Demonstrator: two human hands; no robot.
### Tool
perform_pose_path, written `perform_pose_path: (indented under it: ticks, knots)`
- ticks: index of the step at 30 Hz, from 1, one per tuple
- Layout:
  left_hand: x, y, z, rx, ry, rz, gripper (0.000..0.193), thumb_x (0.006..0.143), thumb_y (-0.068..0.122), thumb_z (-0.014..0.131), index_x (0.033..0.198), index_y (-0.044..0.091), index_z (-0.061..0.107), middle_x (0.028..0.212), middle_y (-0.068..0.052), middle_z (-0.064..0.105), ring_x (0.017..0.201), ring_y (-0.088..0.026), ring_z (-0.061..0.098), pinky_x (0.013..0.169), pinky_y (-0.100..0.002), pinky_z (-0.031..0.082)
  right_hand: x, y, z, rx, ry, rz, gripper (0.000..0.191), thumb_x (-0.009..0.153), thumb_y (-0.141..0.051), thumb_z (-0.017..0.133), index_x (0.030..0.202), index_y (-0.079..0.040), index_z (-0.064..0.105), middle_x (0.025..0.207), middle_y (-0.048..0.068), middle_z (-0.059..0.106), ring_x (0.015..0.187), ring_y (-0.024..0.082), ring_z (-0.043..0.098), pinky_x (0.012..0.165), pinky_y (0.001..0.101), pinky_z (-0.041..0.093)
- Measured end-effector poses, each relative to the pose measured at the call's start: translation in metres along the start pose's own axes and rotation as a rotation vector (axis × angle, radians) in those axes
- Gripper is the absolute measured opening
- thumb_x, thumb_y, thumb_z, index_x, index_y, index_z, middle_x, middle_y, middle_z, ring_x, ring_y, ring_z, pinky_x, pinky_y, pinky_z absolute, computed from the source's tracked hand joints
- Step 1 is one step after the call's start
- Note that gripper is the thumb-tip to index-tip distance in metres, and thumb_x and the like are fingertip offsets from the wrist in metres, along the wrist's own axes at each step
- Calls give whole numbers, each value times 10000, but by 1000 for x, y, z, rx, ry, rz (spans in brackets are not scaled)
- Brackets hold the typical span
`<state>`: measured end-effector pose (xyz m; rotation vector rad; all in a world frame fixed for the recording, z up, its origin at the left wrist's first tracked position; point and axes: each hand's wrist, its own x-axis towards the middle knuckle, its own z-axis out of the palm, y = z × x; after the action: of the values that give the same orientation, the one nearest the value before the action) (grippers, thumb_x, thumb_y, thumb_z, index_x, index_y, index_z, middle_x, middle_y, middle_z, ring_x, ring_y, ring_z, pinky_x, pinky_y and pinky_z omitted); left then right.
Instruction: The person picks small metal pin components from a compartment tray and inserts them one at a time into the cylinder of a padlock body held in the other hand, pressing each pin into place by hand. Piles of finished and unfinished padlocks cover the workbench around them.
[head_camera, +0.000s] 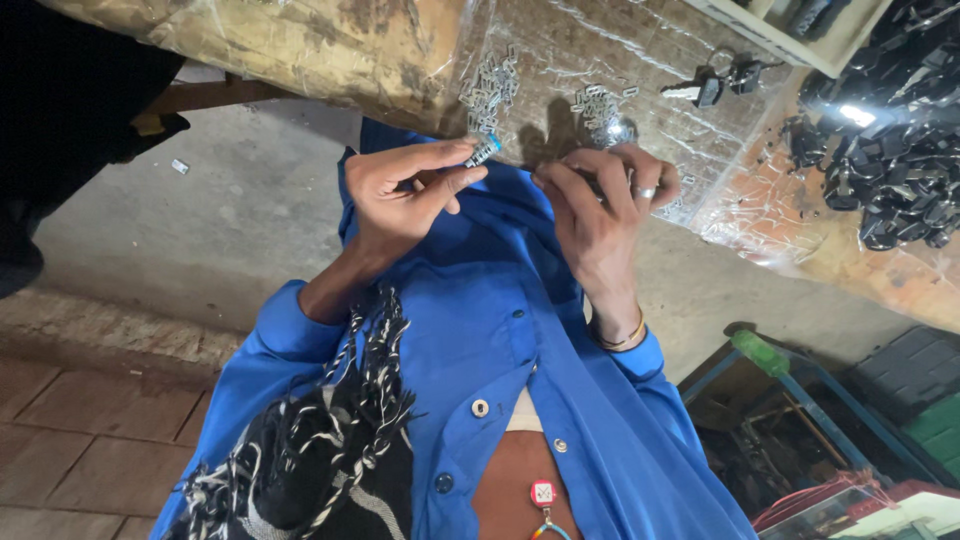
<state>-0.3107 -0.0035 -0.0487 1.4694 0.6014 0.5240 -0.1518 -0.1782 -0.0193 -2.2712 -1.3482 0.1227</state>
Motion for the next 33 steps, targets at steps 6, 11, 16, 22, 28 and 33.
perform_pose_path:
  ticks: [6, 11, 16, 22, 28, 33]
  knots:
    - [-1, -7, 6, -57, -31, -10, 203, 919, -77, 812, 1108, -37, 749, 1134, -174, 773, 703, -124, 730, 556, -212, 547, 52, 11, -36, 222, 177, 44, 253, 877, 90, 784, 1020, -99, 696, 1030, 5, 715, 1041, 231, 677, 1079, 506, 370]
    - [-1, -12, 15, -94, -59, -10, 211, 918, -88, 795, 1119, -48, 744, 1145, -184, 767, 716, -122, 732, 562, -211, 560, 105, 69, -52, 101, 470, -32, 138, 1014, 118, 823, 1090, 17, 769, 933, 84, 634, 708, 168, 511, 598, 303, 340]
    - [1, -14, 20, -75, -88, 7, 224, 911, -78, 812, 1123, -43, 749, 1127, -165, 774, 707, -109, 726, 560, -214, 564, 86, 105, -46, 411, 488, 53, 99, 1047, 162, 787, 1096, 80, 761, 943, 111, 631, 705, 187, 469, 636, 327, 320]
    - [5, -16, 26, -57, -100, 0, 217, 905, -50, 829, 1108, -21, 757, 1127, -153, 775, 703, -97, 732, 541, -204, 564, 58, 59, -42, 583, 367, 134, 184, 916, 149, 745, 978, -11, 681, 1042, 114, 749, 856, 159, 673, 690, 251, 482]
    - [5, -20, 32, -15, -112, 48, 242, 908, -31, 835, 1134, -16, 750, 1132, -143, 773, 702, -90, 721, 554, -210, 558, 13, 0, -9, 623, 91, 284, 177, 896, 63, 803, 1050, -6, 752, 987, 85, 749, 919, 155, 627, 810, 288, 460]
    - [4, -20, 30, 92, -131, 133, 246, 915, -58, 799, 1152, -28, 741, 1150, -155, 770, 798, -155, 758, 669, -260, 612, 8, -10, 4, 520, 133, 246, 247, 852, 9, 861, 1050, -30, 719, 938, 43, 742, 853, 138, 661, 908, 311, 425]
